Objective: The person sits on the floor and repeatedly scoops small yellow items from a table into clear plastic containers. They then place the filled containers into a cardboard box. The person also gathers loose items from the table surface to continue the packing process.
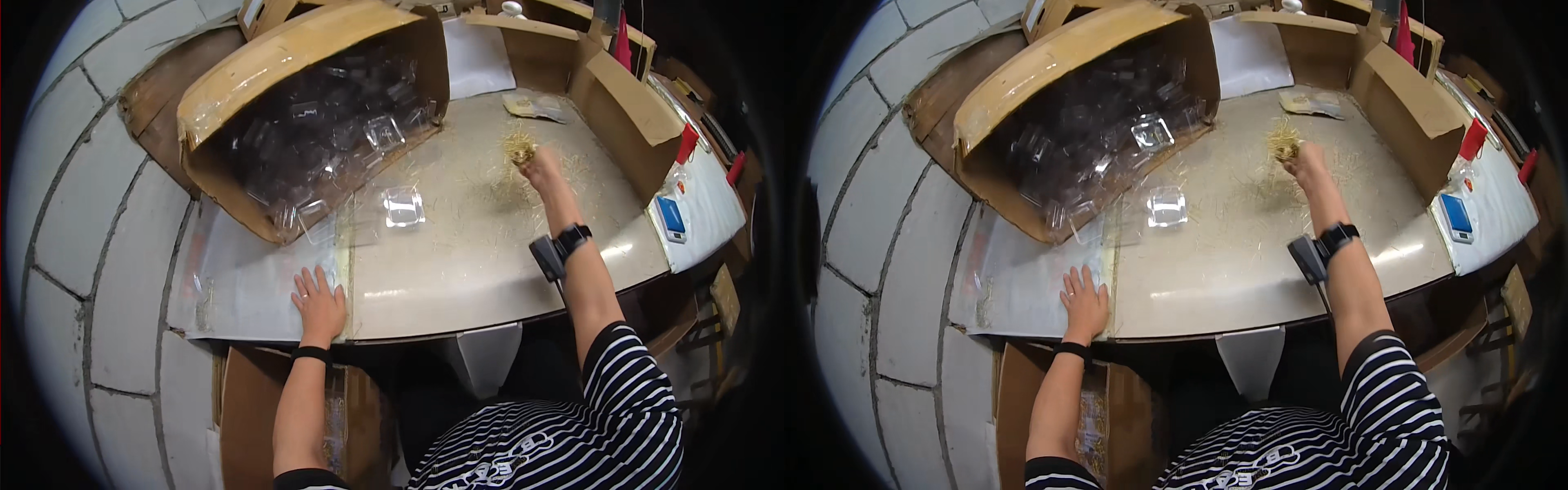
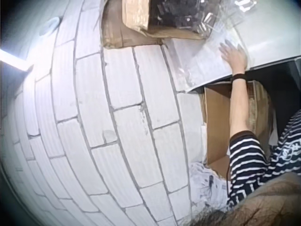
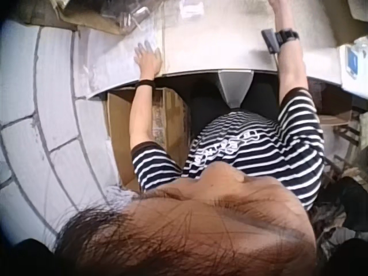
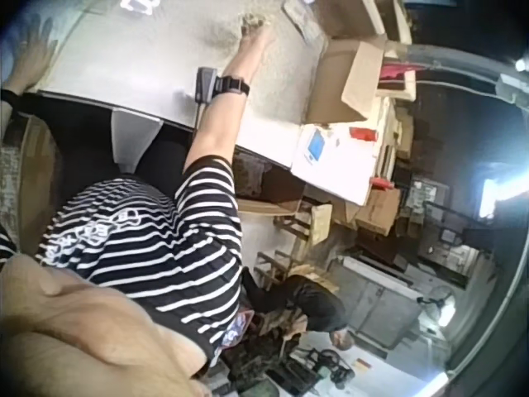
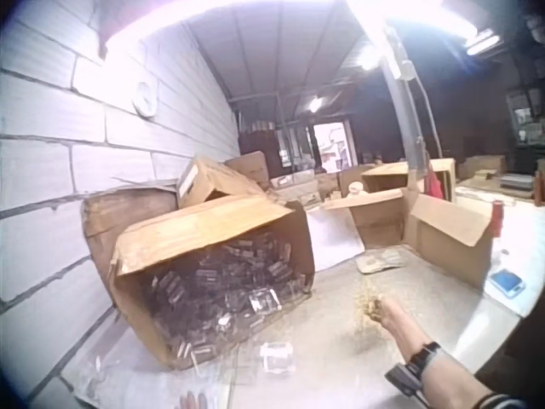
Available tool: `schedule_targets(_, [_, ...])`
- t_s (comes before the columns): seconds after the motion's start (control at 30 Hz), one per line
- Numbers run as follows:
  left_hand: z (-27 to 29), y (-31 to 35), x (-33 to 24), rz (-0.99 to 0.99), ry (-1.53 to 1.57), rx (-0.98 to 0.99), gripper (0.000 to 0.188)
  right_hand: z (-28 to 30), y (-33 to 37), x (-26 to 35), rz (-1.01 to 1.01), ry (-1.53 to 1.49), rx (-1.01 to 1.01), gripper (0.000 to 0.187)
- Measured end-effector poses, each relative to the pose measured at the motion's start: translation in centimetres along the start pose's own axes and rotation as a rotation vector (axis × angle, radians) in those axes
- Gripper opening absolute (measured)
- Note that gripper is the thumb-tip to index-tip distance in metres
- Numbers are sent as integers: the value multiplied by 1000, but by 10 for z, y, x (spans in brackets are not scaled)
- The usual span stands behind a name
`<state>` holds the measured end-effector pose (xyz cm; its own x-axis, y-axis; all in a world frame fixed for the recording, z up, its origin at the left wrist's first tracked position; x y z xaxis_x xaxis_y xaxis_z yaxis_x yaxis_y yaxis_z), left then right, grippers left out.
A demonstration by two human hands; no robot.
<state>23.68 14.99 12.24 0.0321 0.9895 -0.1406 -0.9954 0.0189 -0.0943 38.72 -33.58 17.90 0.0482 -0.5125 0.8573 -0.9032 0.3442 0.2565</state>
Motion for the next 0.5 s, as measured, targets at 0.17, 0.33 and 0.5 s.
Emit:
schedule_targets(0.17, [2, -1, -5, -11, 15, 0, 65, -54, 22, -15, 120, -421, 402, 31])
schedule_targets(0.33, [1, -1, -4, -13, 14, -4, 65, -99, 48, -33, -65, -784, 589, 50])
schedule_targets(0.5, [4, -3, -7, -20, 29, -17, 66, -107, 38, -44, -195, -809, 704, 51])
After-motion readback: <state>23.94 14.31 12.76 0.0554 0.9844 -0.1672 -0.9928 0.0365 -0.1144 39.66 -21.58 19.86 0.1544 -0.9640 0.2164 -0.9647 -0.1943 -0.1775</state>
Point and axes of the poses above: each hand's wrist, its own y-axis away from the middle knuckle, its own z-axis out of the back of the hand, x = y × z, the point moved 2 cm from there along -y, towards the middle knuckle, and after that the axes turned 4 degrees about -z, right-handed, at the moved point
